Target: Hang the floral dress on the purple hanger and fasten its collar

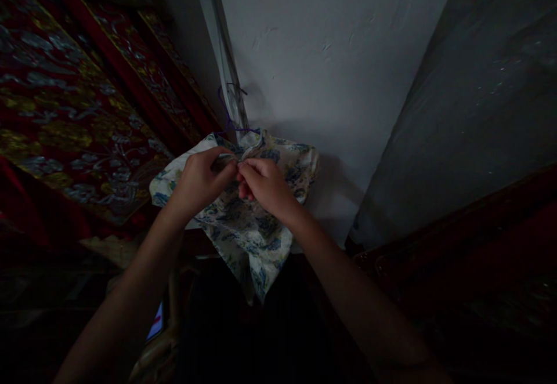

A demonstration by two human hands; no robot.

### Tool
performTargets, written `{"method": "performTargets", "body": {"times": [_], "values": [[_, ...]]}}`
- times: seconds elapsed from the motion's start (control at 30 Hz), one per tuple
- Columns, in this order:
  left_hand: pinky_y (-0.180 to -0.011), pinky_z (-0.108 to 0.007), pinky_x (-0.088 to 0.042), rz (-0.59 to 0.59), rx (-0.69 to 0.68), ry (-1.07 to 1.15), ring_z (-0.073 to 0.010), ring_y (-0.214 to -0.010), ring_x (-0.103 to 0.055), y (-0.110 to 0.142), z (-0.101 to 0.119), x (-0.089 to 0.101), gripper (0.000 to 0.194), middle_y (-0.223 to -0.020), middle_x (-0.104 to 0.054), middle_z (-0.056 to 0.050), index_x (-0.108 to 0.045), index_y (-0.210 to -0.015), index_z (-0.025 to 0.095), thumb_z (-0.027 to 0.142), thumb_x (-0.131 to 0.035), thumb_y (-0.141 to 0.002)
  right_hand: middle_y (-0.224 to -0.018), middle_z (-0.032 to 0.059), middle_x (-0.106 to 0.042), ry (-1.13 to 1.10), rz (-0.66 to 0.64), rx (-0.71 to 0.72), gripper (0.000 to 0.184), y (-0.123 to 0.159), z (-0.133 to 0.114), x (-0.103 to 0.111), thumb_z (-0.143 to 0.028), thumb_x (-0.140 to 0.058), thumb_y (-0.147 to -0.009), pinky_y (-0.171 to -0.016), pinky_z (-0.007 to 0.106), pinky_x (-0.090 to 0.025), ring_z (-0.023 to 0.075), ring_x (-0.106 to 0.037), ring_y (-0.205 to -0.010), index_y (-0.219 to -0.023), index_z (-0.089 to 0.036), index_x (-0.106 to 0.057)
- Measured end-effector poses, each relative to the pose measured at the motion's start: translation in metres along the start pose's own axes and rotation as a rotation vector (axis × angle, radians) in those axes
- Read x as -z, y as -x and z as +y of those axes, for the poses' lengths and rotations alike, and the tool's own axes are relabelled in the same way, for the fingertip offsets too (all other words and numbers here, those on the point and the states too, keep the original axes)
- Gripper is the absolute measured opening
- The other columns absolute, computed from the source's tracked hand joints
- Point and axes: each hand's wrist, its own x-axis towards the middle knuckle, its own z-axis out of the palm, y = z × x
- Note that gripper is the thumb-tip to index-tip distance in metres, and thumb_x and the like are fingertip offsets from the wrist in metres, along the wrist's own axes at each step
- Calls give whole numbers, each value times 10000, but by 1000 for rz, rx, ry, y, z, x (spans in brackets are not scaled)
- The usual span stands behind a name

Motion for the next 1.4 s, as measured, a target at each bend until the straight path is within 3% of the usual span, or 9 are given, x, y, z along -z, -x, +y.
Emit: {"method": "performTargets", "body": {"times": [0.3, 0.53, 0.7, 0.87, 1.03, 1.4], "values": [[-790, -362, -485, -79, -150, -230, -277, -888, -667, -5, 1, 6, 199, -912, -744, -112, -725, -937, 149, 197, -544, -869, -451, -38, -544, 19, -15, 19, 287, 0, 9, 3, -340, -529, -887, -365, 183, -352, 85, -487, -377, -634, -204, -537], [-830, -376, -489, -158, -247, -358, -294, -911, -657, -7, 10, 20, 211, -888, -729, -115, -719, -907, 150, 130, -519, -843, -473, -43, -541, 40, -33, 51, 273, 0, 11, 1, -299, -504, -899, -386, 195, -365, 88, -491, -398, -641, -213, -527], [-780, -342, -472, -150, -233, -272, -263, -843, -670, -8, 11, 26, 202, -850, -738, -98, -738, -868, 147, 128, -541, -831, -470, -41, -549, 81, -43, 99, 274, 1, 6, 2, -281, -498, -888, -394, 197, -372, 88, -492, -397, -626, -209, -533], [-703, -285, -451, -142, -141, -33, -196, -758, -667, -7, 3, 27, 212, -820, -749, -37, -756, -885, 155, 189, -547, -866, -464, -37, -555, 21, -59, 95, 290, 6, -1, -1, -329, -497, -885, -400, 193, -356, 81, -481, -396, -624, -206, -530], [-739, -284, -478, -126, -62, 114, -195, -803, -674, -2, -2, 25, 223, -862, -764, -17, -759, -926, 158, 233, -556, -871, -468, -42, -554, -43, -66, 63, 277, 7, 0, -3, -357, -515, -869, -405, 191, -355, 80, -486, -403, -634, -212, -525], [-674, -283, -466, -120, -80, 7, -181, -702, -631, -1, -1, 23, 223, -769, -733, -29, -759, -844, 159, 248, -555, -863, -483, -42, -545, 107, -58, 151, 318, 7, 3, -2, -310, -482, -923, -457, 203, -384, 85, -496, -433, -623, -213, -513]]}}
